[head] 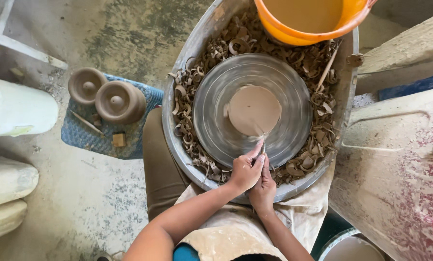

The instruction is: The person shapes a lump of clay on a spinning pottery wheel using a wooden rib tool and their hands. They smooth the surface and refine the form of the clay piece as it rotates.

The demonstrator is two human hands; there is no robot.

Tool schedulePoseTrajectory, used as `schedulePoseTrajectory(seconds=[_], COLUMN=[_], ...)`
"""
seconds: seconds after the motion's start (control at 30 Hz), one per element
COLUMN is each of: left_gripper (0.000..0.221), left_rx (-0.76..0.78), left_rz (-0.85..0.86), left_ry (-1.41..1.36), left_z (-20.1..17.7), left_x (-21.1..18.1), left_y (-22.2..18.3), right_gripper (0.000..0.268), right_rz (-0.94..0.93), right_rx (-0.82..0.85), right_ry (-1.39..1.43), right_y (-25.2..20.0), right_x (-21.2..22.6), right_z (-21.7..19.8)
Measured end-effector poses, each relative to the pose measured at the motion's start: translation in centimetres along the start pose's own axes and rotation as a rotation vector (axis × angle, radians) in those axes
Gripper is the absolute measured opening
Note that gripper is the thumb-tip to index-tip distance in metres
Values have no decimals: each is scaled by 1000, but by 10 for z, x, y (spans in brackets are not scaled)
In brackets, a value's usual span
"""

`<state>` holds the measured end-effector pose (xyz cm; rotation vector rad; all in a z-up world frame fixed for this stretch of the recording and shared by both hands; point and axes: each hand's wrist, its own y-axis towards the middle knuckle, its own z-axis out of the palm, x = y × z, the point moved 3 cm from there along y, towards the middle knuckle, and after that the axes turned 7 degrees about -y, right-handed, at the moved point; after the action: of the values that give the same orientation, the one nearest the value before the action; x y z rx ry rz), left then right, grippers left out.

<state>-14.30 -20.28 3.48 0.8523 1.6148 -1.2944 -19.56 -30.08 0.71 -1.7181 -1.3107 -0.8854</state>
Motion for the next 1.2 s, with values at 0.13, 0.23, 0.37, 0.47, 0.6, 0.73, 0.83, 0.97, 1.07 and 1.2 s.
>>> schedulePoseTrajectory(seconds=[0.13, 0.23, 0.37, 0.47, 0.6, 0.73, 0.83, 0.97, 1.07, 1.2], left_gripper=[47, 56, 59, 58, 60, 60, 60, 61, 60, 61], left_rx=[13, 26, 45, 49, 41, 66, 60, 74, 80, 80], left_rz=[-31, -13, -37, -33, -19, -24, -39, -41, -40, -53], left_ry=[-30, 39, 62, 71, 83, 83, 95, 83, 102, 90], left_z=[-6, -7, -5, -4, -3, -3, -2, -1, -2, -1], left_x=[-18, -18, -15, -10, -7, -5, 0, 0, -3, 4], left_y=[-4, -5, -3, -2, 0, 1, 2, 2, 3, 5], right_gripper=[50, 49, 50, 51, 51, 51, 52, 52, 52, 52], right_rz=[17, 34, 67, 48, 43, 21, 33, 54, 57, 69], right_rx=[-4, -9, -16, -6, -16, -12, -10, -11, -13, -13], right_ry=[1, -1, 7, 9, 49, 37, 13, 37, 43, 49], right_y=[-1, 1, 2, 1, 1, -2, -1, 1, -1, 1], right_x=[2, 8, 1, 9, 8, 6, 8, 11, 15, 12], right_z=[0, -1, -2, -3, -1, 0, 0, 0, -1, 1])
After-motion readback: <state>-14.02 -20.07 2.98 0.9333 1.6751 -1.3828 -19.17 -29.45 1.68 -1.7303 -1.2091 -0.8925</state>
